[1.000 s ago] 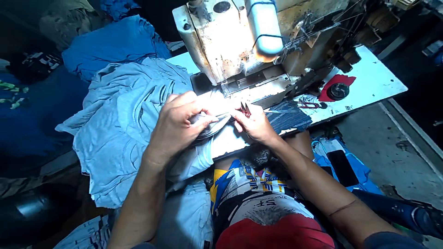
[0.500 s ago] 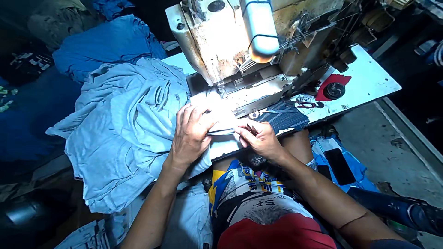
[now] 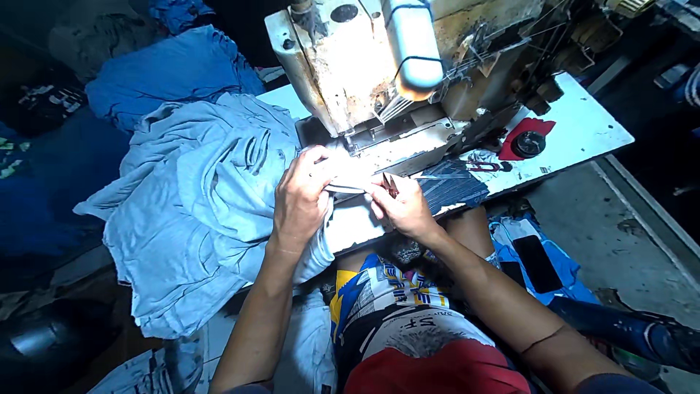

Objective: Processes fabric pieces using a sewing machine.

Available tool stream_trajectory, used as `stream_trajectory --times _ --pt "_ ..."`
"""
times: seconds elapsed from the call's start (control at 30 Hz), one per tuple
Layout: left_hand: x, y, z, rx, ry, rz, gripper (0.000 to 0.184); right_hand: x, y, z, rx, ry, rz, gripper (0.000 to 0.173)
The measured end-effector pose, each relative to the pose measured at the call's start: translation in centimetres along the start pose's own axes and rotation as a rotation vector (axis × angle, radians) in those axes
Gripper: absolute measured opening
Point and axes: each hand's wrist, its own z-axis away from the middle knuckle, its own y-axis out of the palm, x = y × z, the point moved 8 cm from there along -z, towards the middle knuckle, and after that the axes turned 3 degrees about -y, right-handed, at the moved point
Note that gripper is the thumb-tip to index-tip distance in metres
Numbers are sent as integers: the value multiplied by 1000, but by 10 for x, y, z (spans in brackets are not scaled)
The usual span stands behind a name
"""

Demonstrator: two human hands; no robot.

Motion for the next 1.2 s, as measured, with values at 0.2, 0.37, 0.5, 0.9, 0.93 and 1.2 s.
stream_trajectory --times 0.2,0.37,0.5,0.9,0.93,1.2 --pt "0 0 -4 -13 4 -28 29 2 1 1 14 8 -37 13" --pt "0 -1 -5 -9 10 -53 28 5 3 1 4 3 -29 12" --pt "4 2 -9 -27 23 -56 25 2 4 -5 -23 13 -30 15" --pt "6 5 -6 -82 -20 -38 26 -7 7 -12 -35 73 -88 17" --pt "6 4 -6 -86 -24 -29 26 -6 4 -10 -29 77 -81 20" --pt "12 9 -1 -123 -53 75 33 7 -63 36 -93 133 19 34"
